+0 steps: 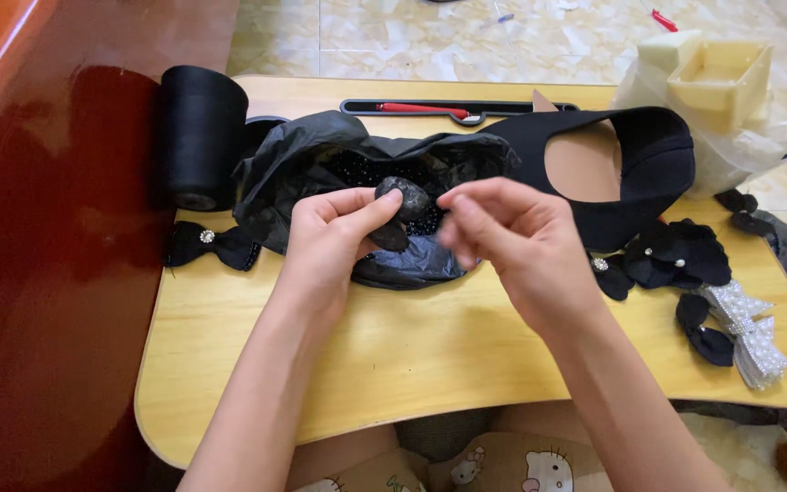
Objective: Hand-stitching small black decorative bows onto a black fabric component
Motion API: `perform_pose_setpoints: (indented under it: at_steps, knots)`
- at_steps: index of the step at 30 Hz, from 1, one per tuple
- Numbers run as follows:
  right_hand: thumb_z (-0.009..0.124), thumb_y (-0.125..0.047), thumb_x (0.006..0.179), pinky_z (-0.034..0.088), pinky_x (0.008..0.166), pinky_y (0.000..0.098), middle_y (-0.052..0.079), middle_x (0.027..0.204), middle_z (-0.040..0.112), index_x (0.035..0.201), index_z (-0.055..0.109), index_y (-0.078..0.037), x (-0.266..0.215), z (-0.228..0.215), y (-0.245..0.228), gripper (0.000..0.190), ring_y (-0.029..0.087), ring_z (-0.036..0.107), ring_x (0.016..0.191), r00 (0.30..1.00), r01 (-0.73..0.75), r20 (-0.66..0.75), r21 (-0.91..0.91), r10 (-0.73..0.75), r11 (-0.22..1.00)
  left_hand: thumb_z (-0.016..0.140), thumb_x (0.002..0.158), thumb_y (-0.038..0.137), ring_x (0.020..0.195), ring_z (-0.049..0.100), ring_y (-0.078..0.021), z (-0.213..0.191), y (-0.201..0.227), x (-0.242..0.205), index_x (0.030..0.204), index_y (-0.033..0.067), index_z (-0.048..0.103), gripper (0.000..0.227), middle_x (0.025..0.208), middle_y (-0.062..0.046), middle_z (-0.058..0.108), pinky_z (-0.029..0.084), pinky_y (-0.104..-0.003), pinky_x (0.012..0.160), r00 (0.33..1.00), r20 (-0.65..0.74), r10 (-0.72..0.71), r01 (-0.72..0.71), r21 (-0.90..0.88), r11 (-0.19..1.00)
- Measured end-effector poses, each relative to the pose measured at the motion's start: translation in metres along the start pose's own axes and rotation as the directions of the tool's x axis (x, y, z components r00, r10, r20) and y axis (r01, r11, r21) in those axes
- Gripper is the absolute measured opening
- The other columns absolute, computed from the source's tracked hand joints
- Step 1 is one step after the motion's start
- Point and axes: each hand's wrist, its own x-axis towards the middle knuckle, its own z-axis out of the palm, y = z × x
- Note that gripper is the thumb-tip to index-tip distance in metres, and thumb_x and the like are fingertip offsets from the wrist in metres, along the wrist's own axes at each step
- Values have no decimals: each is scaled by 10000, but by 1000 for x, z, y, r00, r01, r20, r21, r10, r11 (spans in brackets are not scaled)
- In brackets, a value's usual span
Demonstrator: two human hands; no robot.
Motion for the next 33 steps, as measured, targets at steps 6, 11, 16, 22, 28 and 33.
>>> perform_pose_setpoints:
  at_steps: [6,11,16,22,28,33]
  knots:
    - [800,-17,894,528,554,209,72,701,687,1010,804,-8,-8,3,8,116,74,586,546,997,64,-34,-258,-76,964,824,843,149,786,756,-130,5,-5,-2,933,-4,804,178,811,-72,774,635,-295,782,1000,-4,6,-6,7,1000]
    - [773,11,888,482,529,197,77,639,659,1019,801,10,-11,6,7,134,75,586,552,997,52,-46,-274,-68,960,830,839,150,752,734,-96,12,2,-11,939,17,809,168,783,-38,763,622,-263,746,999,3,38,-38,21,999]
    - [764,13,881,439,491,169,67,566,641,1006,812,-11,-11,9,2,135,58,567,517,996,26,-78,-296,-52,955,832,842,145,756,739,-99,13,0,-13,938,16,809,163,779,-37,764,627,-259,747,999,5,48,-48,14,999]
    - [769,45,847,506,527,217,95,605,669,976,805,25,-14,10,2,135,83,608,521,994,32,-87,-296,-60,955,830,850,146,753,725,-82,9,-7,-9,946,27,814,154,782,-24,763,618,-243,721,998,-7,56,-56,32,998]
    - [750,48,855,514,522,222,101,601,668,979,801,38,-11,11,2,135,84,616,515,995,28,-88,-301,-57,953,824,857,143,754,728,-75,9,-9,-7,955,29,810,150,781,-16,761,616,-216,689,997,7,81,-81,16,997]
    - [741,32,868,499,509,210,89,578,642,998,795,35,-11,12,-1,141,78,593,511,995,12,-89,-298,-40,955,830,858,150,767,727,-75,8,-11,-5,963,32,808,159,789,-15,763,622,-224,706,996,20,92,-92,6,996]
